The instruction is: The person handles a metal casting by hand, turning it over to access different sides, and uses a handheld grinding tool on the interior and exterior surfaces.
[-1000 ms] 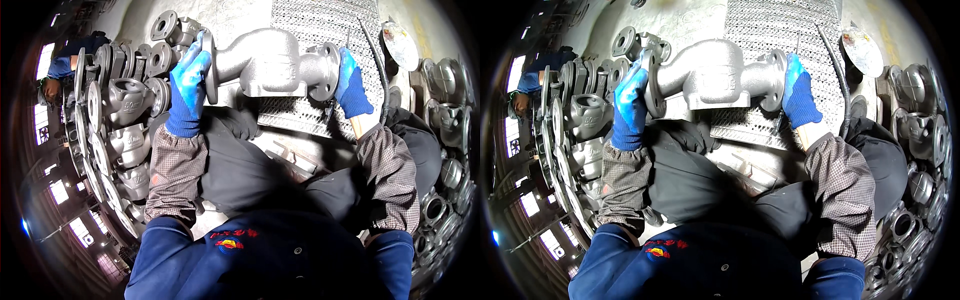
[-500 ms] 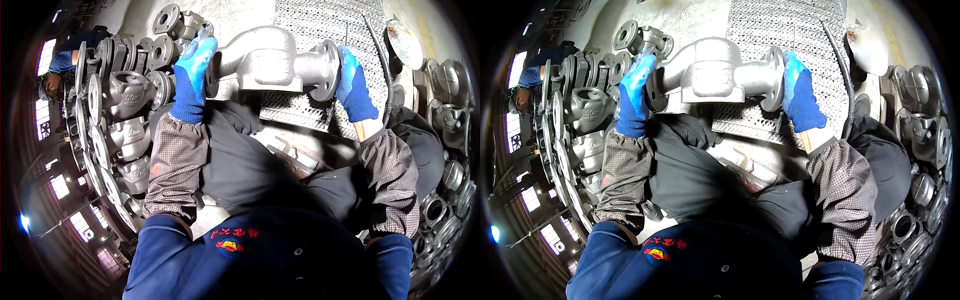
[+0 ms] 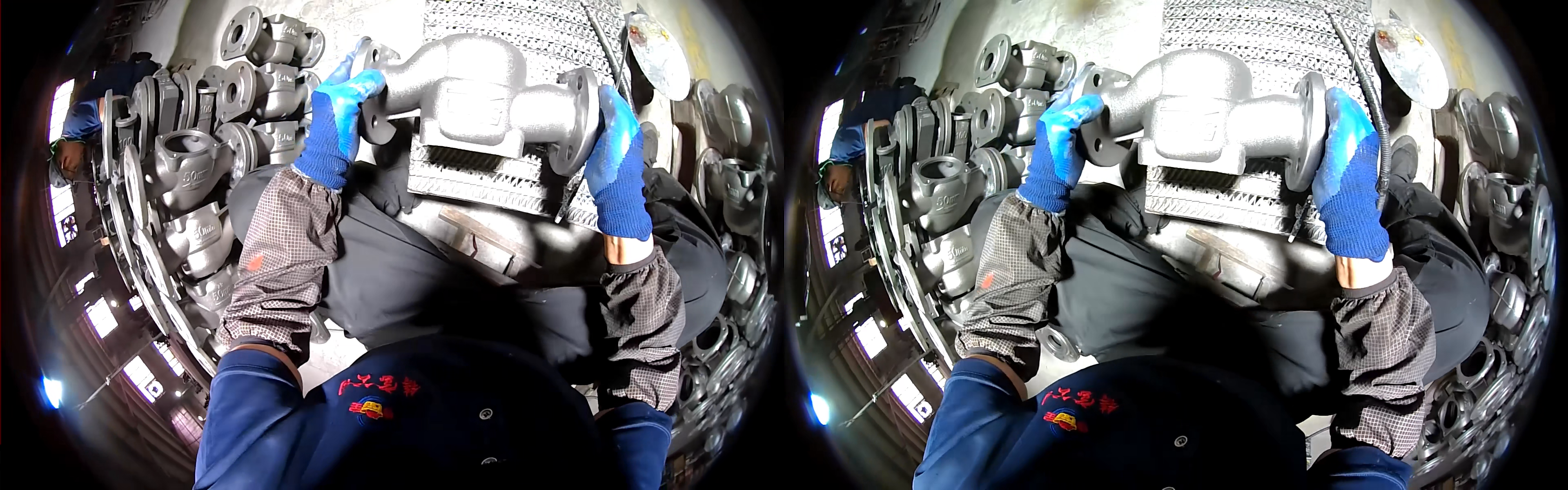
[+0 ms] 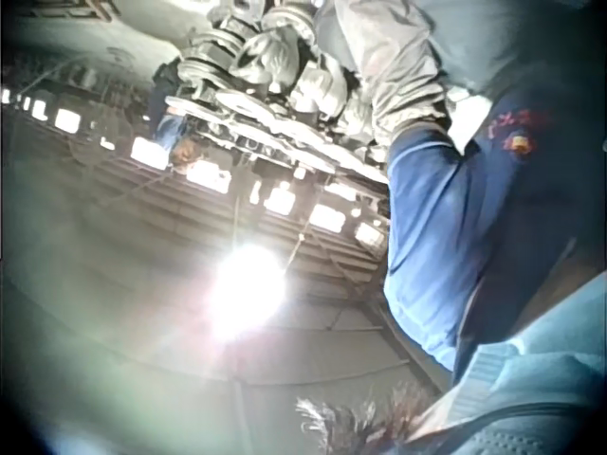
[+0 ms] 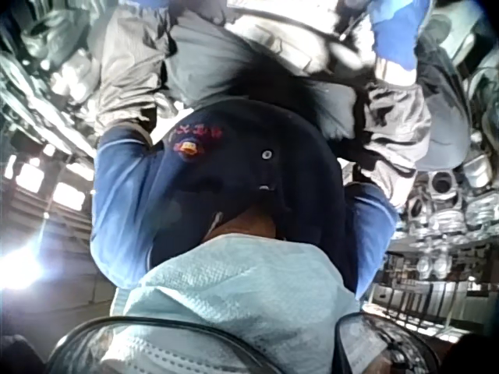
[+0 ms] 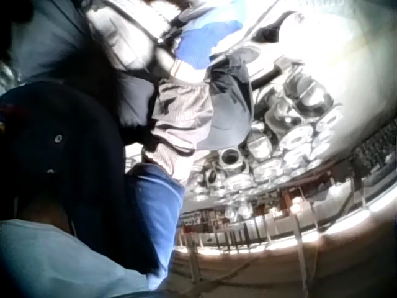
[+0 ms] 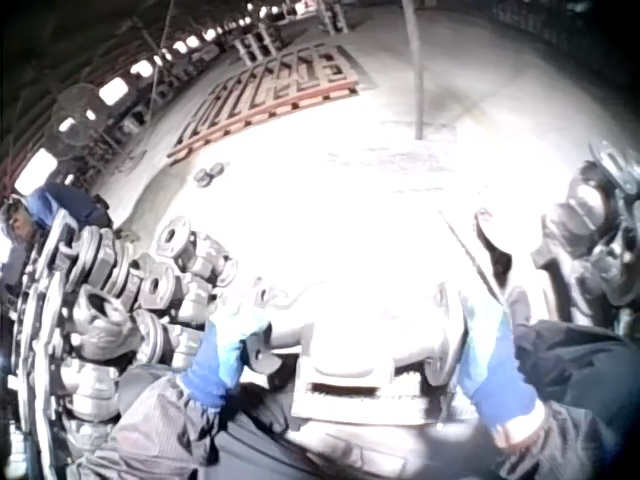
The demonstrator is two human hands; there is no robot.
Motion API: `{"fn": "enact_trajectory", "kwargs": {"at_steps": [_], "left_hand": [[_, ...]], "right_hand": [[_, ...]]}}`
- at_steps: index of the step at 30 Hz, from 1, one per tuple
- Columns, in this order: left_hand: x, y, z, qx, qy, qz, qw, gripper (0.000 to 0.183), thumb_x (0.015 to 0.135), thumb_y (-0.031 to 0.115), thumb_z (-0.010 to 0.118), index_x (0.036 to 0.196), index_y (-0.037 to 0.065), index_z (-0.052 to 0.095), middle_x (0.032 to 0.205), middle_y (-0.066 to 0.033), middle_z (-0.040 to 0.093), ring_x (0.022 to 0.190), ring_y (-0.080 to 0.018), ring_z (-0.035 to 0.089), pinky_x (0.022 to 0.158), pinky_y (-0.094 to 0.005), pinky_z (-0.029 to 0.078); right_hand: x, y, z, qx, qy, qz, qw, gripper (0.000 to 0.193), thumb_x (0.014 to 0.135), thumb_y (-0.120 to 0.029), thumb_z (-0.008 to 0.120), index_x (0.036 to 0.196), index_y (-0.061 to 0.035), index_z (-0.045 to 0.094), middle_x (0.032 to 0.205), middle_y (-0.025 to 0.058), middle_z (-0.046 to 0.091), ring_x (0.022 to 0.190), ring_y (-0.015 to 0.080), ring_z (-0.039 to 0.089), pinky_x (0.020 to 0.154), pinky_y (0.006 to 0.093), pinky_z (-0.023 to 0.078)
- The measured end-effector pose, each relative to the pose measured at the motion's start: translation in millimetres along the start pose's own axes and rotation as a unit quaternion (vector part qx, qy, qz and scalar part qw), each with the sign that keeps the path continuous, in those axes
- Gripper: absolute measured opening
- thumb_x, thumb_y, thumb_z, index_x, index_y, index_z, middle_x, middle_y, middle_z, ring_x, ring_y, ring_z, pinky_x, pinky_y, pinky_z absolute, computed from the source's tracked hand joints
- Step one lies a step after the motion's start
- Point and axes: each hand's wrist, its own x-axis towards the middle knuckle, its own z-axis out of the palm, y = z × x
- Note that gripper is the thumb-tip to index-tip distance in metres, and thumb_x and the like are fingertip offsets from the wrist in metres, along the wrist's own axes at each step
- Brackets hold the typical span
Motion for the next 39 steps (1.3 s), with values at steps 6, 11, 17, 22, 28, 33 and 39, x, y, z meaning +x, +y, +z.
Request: {"fn": "enact_trajectory", "kwargs": {"at_steps": [6,11,17,22,28,33,39], "left_hand": [[11.0,-0.1,16.3,-0.045,0.003,-0.085,0.995,0.066,0.084,0.010,0.063,0.144,-0.001,0.036,0.121,-0.0116,0.057,0.109,-0.0181,0.054,0.099,-0.0287,0.040],[10.6,7.3,22.7,-0.027,0.023,-0.058,0.998,0.065,0.086,0.011,0.064,0.143,-0.003,0.036,0.126,-0.0144,0.057,0.115,-0.0183,0.053,0.102,-0.0280,0.039],[-18.5,72.7,21.5,0.152,0.049,0.075,0.984,0.059,0.083,0.019,0.071,0.132,-0.007,0.050,0.106,-0.0096,0.063,0.094,-0.0134,0.059,0.085,-0.0240,0.046],[-37.8,102.7,31.0,0.157,0.098,0.135,0.973,0.062,0.081,0.015,0.076,0.132,-0.009,0.049,0.113,-0.0140,0.062,0.097,-0.0151,0.060,0.085,-0.0257,0.049],[-43.1,102.6,24.0,0.224,0.096,0.174,0.954,0.058,0.080,0.014,0.076,0.127,-0.011,0.053,0.114,-0.0202,0.063,0.103,-0.0200,0.062,0.090,-0.0301,0.050],[-42.7,107.3,36.2,0.313,0.106,0.207,0.921,0.055,0.083,0.014,0.075,0.127,-0.009,0.053,0.118,-0.0198,0.062,0.103,-0.0194,0.062,0.090,-0.0303,0.050],[-44.2,115.2,42.9,0.264,0.120,0.137,0.947,0.057,0.083,0.015,0.074,0.130,-0.009,0.051,0.120,-0.0196,0.061,0.108,-0.0195,0.059,0.095,-0.0308,0.047]], "right_hand": [[3.5,-2.2,-20.5,-0.135,-0.055,-0.098,0.984,0.029,0.097,-0.027,0.052,0.110,-0.0025,0.060,0.100,0.0063,0.062,0.089,0.0146,0.059,0.080,0.0300,0.049],[3.6,-5.0,-14.2,-0.112,0.019,-0.004,0.994,0.028,0.097,-0.026,0.050,0.108,-0.0021,0.060,0.096,0.0054,0.059,0.089,0.0136,0.055,0.078,0.0293,0.047],[-9.0,10.3,-0.3,-0.166,-0.021,-0.094,0.981,0.032,0.099,-0.019,0.039,0.107,0.0042,0.059,0.097,0.0132,0.063,0.087,0.0180,0.059,0.080,0.0323,0.048],[-18.1,37.0,17.0,0.071,-0.080,0.075,0.991,0.031,0.101,-0.026,0.042,0.116,-0.0027,0.056,0.107,0.0085,0.062,0.096,0.0177,0.060,0.088,0.0334,0.049],[-27.6,40.6,28.8,0.132,-0.056,0.155,0.977,0.025,0.098,-0.024,0.044,0.100,-0.0047,0.060,0.092,0.0068,0.060,0.081,0.0165,0.057,0.078,0.0319,0.049],[-14.1,45.0,0.6,-0.044,-0.141,0.007,0.989,0.028,0.097,-0.024,0.045,0.103,-0.0002,0.058,0.091,0.0091,0.060,0.082,0.0193,0.057,0.078,0.0335,0.049],[-24.3,21.9,-8.3,-0.167,-0.138,0.079,0.973,0.040,0.101,-0.027,0.042,0.129,-0.0011,0.054,0.107,0.0062,0.063,0.091,0.0113,0.057,0.080,0.0274,0.048]]}}
